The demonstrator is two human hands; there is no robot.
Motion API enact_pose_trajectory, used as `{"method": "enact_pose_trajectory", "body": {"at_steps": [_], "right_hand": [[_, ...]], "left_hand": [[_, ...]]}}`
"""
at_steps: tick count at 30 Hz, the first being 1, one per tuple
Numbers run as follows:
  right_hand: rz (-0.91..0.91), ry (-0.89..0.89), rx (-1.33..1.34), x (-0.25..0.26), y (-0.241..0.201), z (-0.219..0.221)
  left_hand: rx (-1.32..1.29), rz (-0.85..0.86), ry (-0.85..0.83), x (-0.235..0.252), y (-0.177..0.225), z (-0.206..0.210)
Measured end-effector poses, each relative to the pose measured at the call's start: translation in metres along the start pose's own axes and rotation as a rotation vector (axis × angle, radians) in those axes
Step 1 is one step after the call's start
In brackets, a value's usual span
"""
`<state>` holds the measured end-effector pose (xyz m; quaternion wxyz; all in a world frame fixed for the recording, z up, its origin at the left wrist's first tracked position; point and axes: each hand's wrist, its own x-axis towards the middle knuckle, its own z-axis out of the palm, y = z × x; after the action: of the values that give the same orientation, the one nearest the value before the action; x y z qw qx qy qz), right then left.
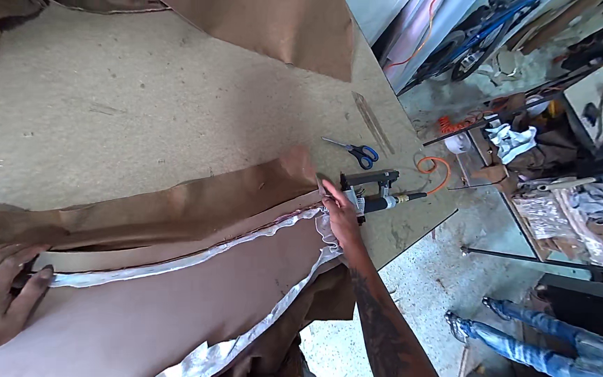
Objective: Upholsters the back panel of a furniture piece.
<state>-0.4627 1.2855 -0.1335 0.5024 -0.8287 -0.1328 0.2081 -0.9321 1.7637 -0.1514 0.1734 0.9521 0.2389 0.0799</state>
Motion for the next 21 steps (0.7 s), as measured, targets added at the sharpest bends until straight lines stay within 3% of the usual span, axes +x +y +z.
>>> {"method": "enact_pose_trajectory", "body": {"at_steps": [5, 15, 18, 21], "right_hand": [[-0.036, 0.061, -0.125, 0.004, 0.002, 0.006], [-0.046, 0.125, -0.164, 0.012, 0.014, 0.011], [-0.077, 0.144, -0.134, 0.033, 0.036, 0.009], [-0.052, 0.134, -0.128, 0.032, 0.039, 0.009]], "left_hand": [[0.07, 0.031, 0.044, -0.01, -0.029, 0.012], [0.102, 0.053, 0.096, -0.003, -0.022, 0.009], [-0.021, -0.04, 0.212, 0.02, 0.058, 0.01], [-0.204, 0.042, 0.204, 0.054, 0.213, 0.034]]}}
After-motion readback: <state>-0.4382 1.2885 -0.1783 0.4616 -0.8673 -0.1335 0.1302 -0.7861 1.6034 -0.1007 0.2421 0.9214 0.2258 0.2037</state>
